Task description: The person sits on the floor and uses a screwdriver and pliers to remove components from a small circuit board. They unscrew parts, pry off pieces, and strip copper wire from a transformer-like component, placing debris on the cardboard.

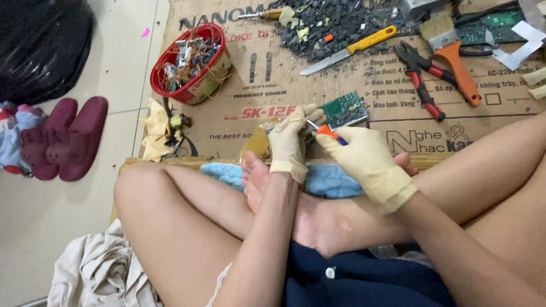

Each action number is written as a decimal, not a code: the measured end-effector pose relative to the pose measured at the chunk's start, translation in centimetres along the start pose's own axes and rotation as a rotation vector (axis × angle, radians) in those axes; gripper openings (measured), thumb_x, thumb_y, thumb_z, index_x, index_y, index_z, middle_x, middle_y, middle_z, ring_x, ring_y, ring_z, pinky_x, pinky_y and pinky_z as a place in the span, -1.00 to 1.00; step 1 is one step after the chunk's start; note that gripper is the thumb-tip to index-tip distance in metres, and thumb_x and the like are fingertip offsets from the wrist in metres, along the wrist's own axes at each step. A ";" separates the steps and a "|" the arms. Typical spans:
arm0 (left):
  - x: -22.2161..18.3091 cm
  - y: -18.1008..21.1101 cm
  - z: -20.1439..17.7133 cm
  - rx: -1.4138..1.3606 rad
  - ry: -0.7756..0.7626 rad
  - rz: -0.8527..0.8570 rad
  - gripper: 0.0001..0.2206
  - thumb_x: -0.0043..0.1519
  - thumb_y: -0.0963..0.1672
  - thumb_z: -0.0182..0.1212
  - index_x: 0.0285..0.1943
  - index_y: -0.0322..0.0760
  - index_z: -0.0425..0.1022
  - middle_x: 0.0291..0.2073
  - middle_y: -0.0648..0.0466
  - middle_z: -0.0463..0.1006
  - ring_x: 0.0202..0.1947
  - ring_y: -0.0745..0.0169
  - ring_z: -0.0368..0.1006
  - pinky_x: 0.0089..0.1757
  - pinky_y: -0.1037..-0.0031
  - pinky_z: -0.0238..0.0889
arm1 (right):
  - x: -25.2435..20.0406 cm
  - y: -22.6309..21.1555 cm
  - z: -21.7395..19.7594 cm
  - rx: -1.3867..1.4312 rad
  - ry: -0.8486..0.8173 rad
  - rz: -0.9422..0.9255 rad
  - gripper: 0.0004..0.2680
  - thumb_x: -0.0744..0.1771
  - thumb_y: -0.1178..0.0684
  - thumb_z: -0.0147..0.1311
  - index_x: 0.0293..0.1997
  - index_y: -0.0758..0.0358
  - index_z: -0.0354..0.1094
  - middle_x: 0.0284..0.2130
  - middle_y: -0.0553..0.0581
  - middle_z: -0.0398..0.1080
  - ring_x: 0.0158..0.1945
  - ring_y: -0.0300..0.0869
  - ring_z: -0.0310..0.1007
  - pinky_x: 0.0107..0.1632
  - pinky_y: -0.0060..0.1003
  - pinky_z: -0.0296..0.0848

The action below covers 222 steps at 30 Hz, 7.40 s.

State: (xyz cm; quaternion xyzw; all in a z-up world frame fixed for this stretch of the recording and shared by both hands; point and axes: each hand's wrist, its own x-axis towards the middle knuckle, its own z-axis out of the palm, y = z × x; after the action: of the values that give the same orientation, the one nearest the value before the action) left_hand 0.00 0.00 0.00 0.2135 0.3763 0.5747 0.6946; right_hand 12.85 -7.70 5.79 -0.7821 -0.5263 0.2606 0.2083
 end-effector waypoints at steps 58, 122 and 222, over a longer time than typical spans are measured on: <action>-7.2 -0.5 5.3 0.508 -0.035 0.249 -0.75 0.20 -0.24 0.34 0.05 -0.16 0.59 -0.14 0.05 0.67 -0.25 0.35 0.58 -0.13 0.50 0.49 | -2.5 -0.8 -3.0 0.503 0.443 -0.297 -0.92 0.29 0.09 0.38 -0.25 -0.10 0.61 -0.46 -0.15 0.53 -0.29 -0.42 0.48 -0.05 -0.52 0.40; 5.9 -3.4 -3.7 -0.490 0.078 -0.159 -0.68 0.32 -0.19 0.19 0.27 -0.14 0.40 0.02 -0.13 0.53 -0.05 0.09 0.53 -0.11 0.41 0.54 | -8.1 -2.9 -1.8 0.565 0.227 -0.199 -0.95 0.33 0.04 0.19 -0.22 0.09 0.53 -0.43 0.16 0.56 -0.23 -0.06 0.57 -0.05 -0.13 0.49; -4.1 6.8 3.0 0.733 -0.365 -0.379 -0.78 0.33 -0.10 0.08 -0.06 -0.31 0.59 -0.45 0.03 0.55 -0.50 0.32 0.40 -0.40 0.59 0.33 | 0.7 2.8 -5.3 0.734 0.201 0.018 -0.94 0.22 0.06 0.14 -0.47 0.15 0.47 -0.72 0.11 0.41 -0.67 -0.28 0.33 -0.51 -0.47 0.34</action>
State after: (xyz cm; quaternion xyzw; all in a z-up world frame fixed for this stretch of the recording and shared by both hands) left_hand -2.26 -1.85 8.02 0.4709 0.4588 0.2189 0.7210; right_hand 18.39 -8.31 8.13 -0.6818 -0.3680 0.3558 0.5226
